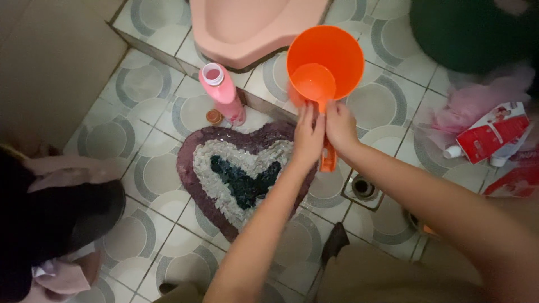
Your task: Washing a heart-shaped rug on a bathroom floor using detergent and water.
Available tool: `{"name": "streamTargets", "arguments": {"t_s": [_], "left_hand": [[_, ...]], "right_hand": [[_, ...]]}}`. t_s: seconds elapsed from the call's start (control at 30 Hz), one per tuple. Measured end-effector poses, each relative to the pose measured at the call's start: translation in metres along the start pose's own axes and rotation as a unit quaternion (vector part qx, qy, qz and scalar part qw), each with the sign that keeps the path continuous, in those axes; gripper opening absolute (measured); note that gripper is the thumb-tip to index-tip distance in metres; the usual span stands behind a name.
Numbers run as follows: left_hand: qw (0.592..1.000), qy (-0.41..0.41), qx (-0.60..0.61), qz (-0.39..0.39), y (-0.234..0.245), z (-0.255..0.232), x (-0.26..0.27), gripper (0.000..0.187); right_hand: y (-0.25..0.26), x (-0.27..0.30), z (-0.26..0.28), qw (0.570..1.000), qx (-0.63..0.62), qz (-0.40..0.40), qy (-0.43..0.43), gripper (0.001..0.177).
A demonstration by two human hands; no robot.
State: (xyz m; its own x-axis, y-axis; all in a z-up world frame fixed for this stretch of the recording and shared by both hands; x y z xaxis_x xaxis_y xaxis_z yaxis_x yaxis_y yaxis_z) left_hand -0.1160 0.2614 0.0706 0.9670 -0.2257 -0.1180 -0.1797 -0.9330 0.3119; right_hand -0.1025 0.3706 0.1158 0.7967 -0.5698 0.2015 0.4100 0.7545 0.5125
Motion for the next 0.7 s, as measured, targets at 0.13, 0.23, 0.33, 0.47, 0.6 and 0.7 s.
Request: {"name": "streamTargets", "arguments": {"t_s": [0.13,0.23,0.33,0.47,0.6,0.7], "left_hand": [[1.0,0.0,0.022,0.017,0.013,-0.028,-0.015,0.056],[0.985,0.14,0.074,0.062,0.022,-0.053,-0.018,0.064],[0.996,0.014,0.091,0.017,0.011,-0.039,-0.021,0.074],[1.0,-0.026,0.015,0.005,0.004,-0.042,-0.022,0.071],[0.999,0.039,0.012,0.032,0.007,-0.05,-0.016,0.068],[1.0,-0.01,-0.004,0.008,0.017,-0.062,-0.012,0.073]], "right_hand": [[0.001,0.0,0.014,0.997,-0.077,-0.001,0.018,0.04],[0.004,-0.005,0.015,0.998,-0.056,-0.021,0.035,0.037],[0.009,-0.012,0.016,0.997,-0.038,-0.013,0.063,0.038],[0.017,-0.015,0.024,0.999,0.009,0.024,0.035,0.038],[0.024,-0.01,0.035,0.998,0.008,-0.012,0.055,0.046],[0.029,-0.003,0.037,0.986,0.038,-0.037,0.157,0.048]]}}
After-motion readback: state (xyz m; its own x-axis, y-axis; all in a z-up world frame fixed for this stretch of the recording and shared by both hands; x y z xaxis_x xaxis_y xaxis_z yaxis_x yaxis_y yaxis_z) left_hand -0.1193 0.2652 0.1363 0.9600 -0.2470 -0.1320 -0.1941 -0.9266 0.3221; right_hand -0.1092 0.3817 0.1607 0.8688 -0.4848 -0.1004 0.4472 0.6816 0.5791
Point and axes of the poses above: each hand's wrist, its own x-axis away from the middle knuckle, its own y-axis out of the back of the hand, z = x × y, the point moved 3 cm from there along -x, towards the middle knuckle
